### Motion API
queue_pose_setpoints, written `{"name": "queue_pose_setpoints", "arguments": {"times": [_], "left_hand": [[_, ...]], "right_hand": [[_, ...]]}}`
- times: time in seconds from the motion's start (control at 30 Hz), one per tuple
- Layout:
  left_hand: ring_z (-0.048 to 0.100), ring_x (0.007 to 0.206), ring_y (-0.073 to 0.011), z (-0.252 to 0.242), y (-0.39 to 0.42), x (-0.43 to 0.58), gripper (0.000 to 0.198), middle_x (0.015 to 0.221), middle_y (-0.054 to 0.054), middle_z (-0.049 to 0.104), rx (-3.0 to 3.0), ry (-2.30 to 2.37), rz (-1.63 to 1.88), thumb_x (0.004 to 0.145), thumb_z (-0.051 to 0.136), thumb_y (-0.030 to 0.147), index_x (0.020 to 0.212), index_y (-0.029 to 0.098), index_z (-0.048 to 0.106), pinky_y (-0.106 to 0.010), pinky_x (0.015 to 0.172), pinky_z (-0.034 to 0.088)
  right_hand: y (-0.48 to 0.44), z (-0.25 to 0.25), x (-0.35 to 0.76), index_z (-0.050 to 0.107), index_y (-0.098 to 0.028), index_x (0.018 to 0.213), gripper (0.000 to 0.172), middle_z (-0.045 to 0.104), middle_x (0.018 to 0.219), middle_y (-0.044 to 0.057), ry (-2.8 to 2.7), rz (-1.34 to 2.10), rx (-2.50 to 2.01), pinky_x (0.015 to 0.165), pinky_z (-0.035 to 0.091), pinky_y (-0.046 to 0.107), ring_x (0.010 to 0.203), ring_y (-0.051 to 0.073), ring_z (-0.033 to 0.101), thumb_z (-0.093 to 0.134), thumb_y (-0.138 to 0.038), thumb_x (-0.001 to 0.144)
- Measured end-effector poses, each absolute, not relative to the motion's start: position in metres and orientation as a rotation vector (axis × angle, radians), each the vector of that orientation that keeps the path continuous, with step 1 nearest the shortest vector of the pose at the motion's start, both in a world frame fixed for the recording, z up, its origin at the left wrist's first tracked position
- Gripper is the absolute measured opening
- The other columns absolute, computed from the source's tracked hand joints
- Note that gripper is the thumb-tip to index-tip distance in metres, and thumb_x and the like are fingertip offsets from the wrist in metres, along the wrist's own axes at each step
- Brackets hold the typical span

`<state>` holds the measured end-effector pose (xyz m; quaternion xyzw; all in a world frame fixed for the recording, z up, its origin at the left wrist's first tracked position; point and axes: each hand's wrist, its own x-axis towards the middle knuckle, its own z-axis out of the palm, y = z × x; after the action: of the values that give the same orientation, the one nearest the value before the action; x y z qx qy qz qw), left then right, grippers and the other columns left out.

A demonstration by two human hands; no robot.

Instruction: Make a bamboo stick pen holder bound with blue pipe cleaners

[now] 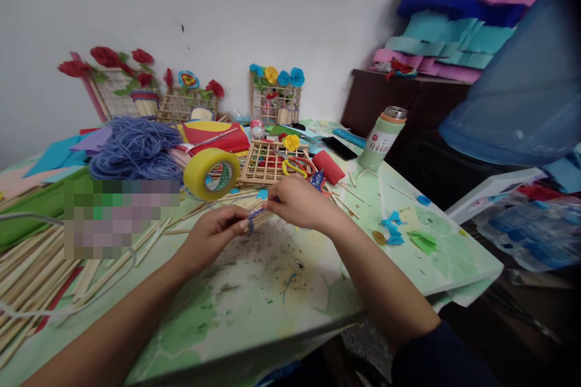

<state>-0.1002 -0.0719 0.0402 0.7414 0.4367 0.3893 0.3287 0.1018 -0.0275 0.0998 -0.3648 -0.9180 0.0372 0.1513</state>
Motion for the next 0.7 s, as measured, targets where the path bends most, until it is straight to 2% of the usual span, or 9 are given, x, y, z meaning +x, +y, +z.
{"name": "queue_pose_setpoints", "arguments": {"times": [0.47,0.7], "left_hand": [[0.058,0.064,-0.0132,0.036,-0.070,-0.099,0.017,0.071,-0.001,0.065,1.767,1.117,1.060,0.079,0.061,0.033,0.083,0.018,0.067,-0.023,0.059,0.047],[0.058,0.063,-0.0140,0.035,-0.071,-0.099,0.018,0.071,-0.003,0.066,1.737,1.115,1.085,0.078,0.062,0.034,0.083,0.018,0.068,-0.024,0.058,0.048]], "right_hand": [[-0.021,0.079,0.113,0.059,-0.014,0.063,0.033,0.053,0.060,0.000,-2.481,0.367,-1.104,0.057,0.023,0.026,0.057,0.009,0.039,0.053,-0.036,0.087],[-0.016,0.071,0.118,0.064,-0.015,0.069,0.026,0.058,0.064,0.000,-2.368,0.440,-1.135,0.057,0.024,0.025,0.058,0.009,0.041,0.055,-0.033,0.085]]}}
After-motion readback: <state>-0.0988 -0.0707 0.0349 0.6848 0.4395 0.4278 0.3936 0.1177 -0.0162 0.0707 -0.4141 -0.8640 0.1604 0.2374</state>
